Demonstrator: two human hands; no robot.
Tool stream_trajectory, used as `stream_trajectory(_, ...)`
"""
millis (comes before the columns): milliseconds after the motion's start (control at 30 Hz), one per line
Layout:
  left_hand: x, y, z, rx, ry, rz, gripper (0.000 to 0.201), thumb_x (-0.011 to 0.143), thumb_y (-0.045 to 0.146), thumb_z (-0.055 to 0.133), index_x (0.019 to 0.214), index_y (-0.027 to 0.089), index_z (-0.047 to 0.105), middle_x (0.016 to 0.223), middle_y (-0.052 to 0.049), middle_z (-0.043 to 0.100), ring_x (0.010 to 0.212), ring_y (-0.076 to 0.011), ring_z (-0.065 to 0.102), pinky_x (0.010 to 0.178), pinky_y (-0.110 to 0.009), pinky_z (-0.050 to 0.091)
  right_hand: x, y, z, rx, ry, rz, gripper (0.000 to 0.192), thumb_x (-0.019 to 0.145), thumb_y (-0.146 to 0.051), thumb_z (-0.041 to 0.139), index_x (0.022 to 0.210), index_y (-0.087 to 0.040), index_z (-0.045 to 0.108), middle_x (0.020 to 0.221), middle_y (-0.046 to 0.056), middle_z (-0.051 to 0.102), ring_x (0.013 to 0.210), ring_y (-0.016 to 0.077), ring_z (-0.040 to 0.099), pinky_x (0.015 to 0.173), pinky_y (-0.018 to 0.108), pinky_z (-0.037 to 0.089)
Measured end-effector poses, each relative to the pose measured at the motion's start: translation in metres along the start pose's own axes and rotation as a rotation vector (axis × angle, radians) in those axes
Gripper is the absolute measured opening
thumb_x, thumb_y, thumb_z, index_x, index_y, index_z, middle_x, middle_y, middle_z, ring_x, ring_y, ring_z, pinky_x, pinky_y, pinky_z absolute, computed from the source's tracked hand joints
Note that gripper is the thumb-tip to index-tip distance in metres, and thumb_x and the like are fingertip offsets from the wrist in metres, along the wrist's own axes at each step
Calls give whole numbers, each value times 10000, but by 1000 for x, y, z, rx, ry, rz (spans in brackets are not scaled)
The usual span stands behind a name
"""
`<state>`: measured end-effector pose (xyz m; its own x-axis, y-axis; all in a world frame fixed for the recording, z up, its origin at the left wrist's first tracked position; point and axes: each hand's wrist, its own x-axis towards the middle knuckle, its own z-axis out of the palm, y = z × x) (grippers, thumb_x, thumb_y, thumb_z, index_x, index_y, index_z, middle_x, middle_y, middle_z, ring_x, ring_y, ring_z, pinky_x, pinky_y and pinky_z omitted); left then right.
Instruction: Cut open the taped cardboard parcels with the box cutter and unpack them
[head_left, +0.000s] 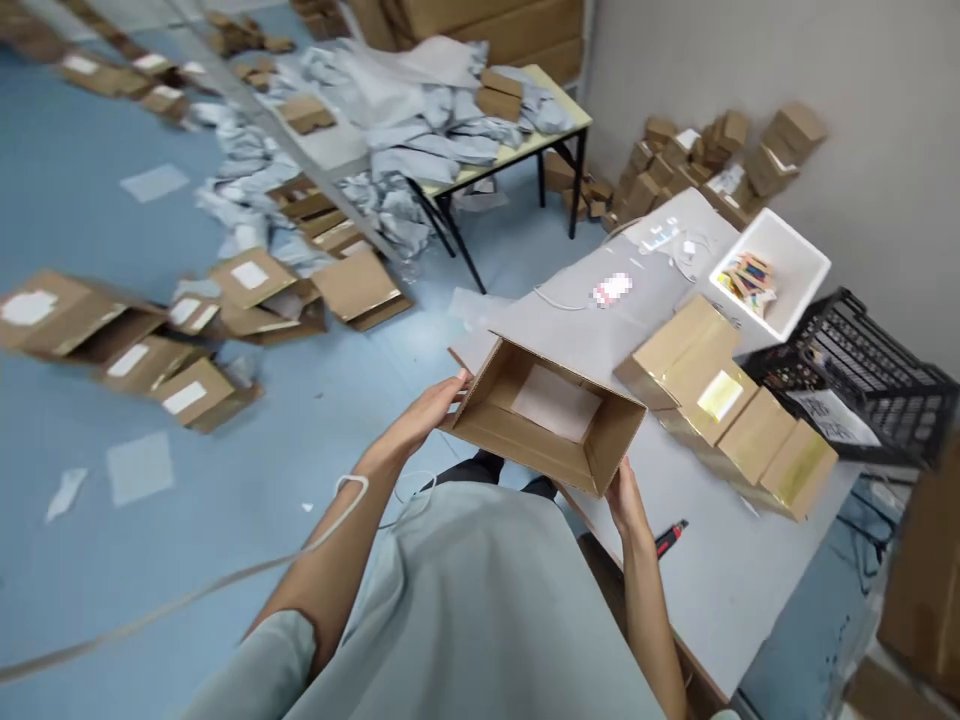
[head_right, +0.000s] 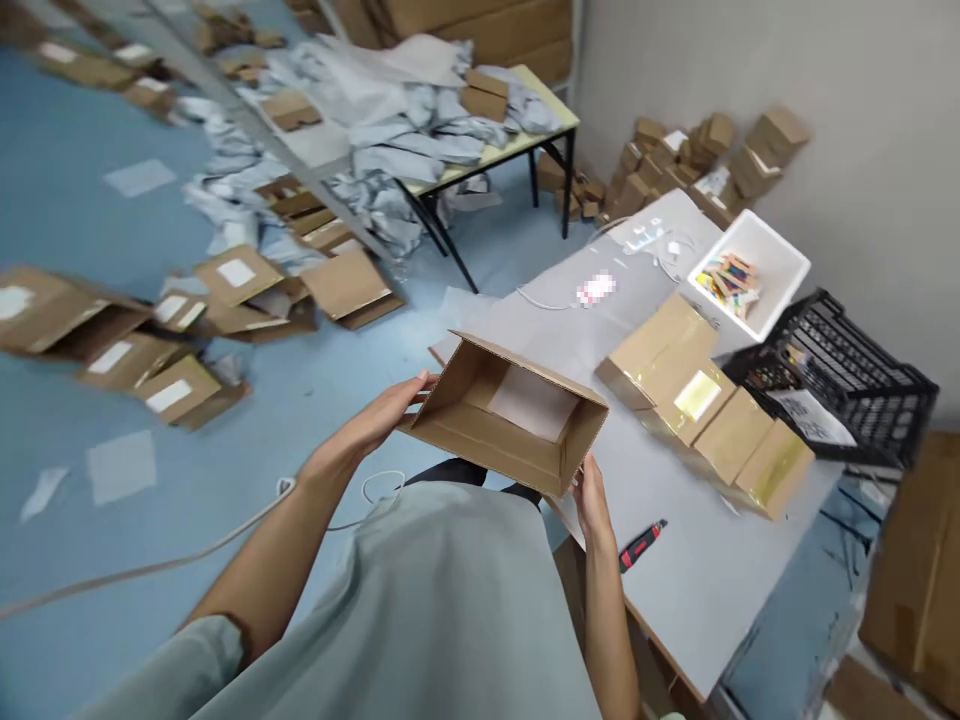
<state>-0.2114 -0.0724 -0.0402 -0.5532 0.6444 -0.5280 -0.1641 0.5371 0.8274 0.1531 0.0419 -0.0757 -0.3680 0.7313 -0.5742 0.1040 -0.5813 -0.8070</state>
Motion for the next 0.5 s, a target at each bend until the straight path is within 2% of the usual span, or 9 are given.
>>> stream_trajectory(100,-11,-10,-41,-77,37,-1,959,824,987,674,1390,226,815,1538,-182,768,1406,-407,690,1089,-495,619,12,-5,39,-14,-76,30,858,878,-992,685,1396,-322,827,1508,85,803,1404,346,738,1054,430,656)
stream_trajectory(200,-15,-25,-94,-160,72,8,907,797,993,706,1287,245,861,1453,-169,813,1388,-421,699,1059,-488,639,22,-7,94,-85,-170,39,993,847,-1075,622,1479,-327,792,1564,104,770,1420,363,732,1060,479,669)
stream_trajectory(267,-16,-40,-137,-215,131,27,869,799,993,713,1213,247,883,1382,-160,842,1361,-428,717,1052,-490,646,27,-7,141,-153,-228,19,1009,850,-1095,583,1502,-350,780,1541,102,784,1446,370,719,1070,506,672)
stream_trajectory(367,-18,-69,-209,-262,230,51,831,856,962,697,1201,230,887,1313,-149,861,1299,-414,753,1051,-483,646,34,-7,224,-241,-295,-50,939,892,-1072,561,1502,-392,776,1492,81,812,1501,369,686,1127,527,658)
stream_trajectory(500,-20,-108,-304,-310,332,23,791,889,903,718,1260,222,873,1364,-147,846,1289,-403,764,1059,-475,640,43,-4,335,-331,-351,-87,829,952,-983,604,1506,-390,769,1504,71,808,1511,362,680,1206,539,616)
